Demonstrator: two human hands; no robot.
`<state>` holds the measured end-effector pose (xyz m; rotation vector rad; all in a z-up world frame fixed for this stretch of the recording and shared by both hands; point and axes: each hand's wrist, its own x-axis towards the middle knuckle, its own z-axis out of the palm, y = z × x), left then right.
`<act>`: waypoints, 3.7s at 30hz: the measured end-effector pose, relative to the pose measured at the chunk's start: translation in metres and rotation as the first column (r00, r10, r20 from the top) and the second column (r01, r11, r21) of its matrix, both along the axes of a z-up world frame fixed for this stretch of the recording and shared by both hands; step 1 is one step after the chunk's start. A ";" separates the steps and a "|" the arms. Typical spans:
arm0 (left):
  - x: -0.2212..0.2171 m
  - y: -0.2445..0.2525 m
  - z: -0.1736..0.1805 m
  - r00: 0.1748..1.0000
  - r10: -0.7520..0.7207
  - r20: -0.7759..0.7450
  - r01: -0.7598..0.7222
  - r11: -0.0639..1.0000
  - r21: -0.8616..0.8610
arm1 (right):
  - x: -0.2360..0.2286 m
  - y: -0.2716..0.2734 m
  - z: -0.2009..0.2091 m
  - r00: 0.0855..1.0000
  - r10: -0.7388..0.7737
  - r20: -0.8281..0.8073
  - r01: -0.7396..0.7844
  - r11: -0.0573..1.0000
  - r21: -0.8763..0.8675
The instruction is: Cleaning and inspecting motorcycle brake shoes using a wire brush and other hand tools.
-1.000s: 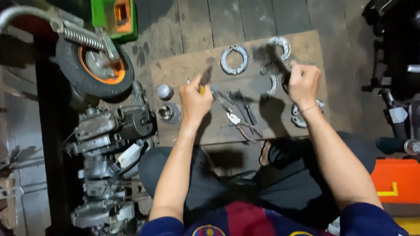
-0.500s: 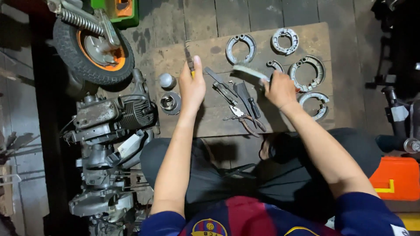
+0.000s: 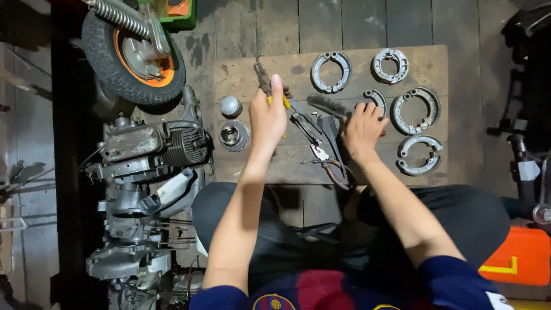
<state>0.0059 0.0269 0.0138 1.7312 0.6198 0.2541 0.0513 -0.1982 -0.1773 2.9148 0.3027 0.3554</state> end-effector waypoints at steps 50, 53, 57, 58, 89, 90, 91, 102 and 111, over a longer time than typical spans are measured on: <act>-0.007 -0.030 -0.008 0.840 -0.364 0.402 0.026 0.768 0.640 | 0.006 -0.012 0.256 0.780 0.547 0.304 -0.440 0.134 0.888; -0.004 -0.034 -0.006 0.836 -0.362 0.411 0.014 0.764 0.645 | 0.005 -0.011 0.257 0.789 0.532 0.309 -0.455 0.168 0.874; -0.003 -0.035 -0.002 0.825 -0.370 0.428 0.016 0.772 0.636 | -0.001 -0.007 0.263 0.802 0.533 0.269 -0.387 0.122 0.914; -0.003 -0.036 0.000 0.819 -0.374 0.436 0.018 0.775 0.632 | -0.001 -0.007 0.261 0.806 0.534 0.254 -0.353 0.090 0.931; -0.008 -0.026 -0.009 0.825 -0.458 0.329 0.099 0.692 0.715 | 0.001 -0.006 0.269 0.794 0.569 0.213 -0.309 0.076 0.948; -0.005 -0.025 -0.008 0.826 -0.458 0.328 0.100 0.692 0.715 | 0.008 -0.012 0.262 0.794 0.569 0.212 -0.307 0.075 0.949; -0.004 -0.023 -0.008 0.823 -0.439 0.360 0.069 0.706 0.705 | 0.015 -0.017 0.254 0.800 0.589 0.117 -0.257 0.160 0.953; 0.001 -0.013 -0.005 0.767 -0.456 0.451 -0.021 0.685 0.728 | 0.050 -0.060 0.038 0.744 0.162 -0.648 -0.117 0.987 0.112; 0.003 -0.016 -0.002 0.627 -0.495 0.601 -0.018 0.762 0.647 | 0.021 -0.074 -0.035 0.865 0.356 -0.354 -0.355 0.932 0.071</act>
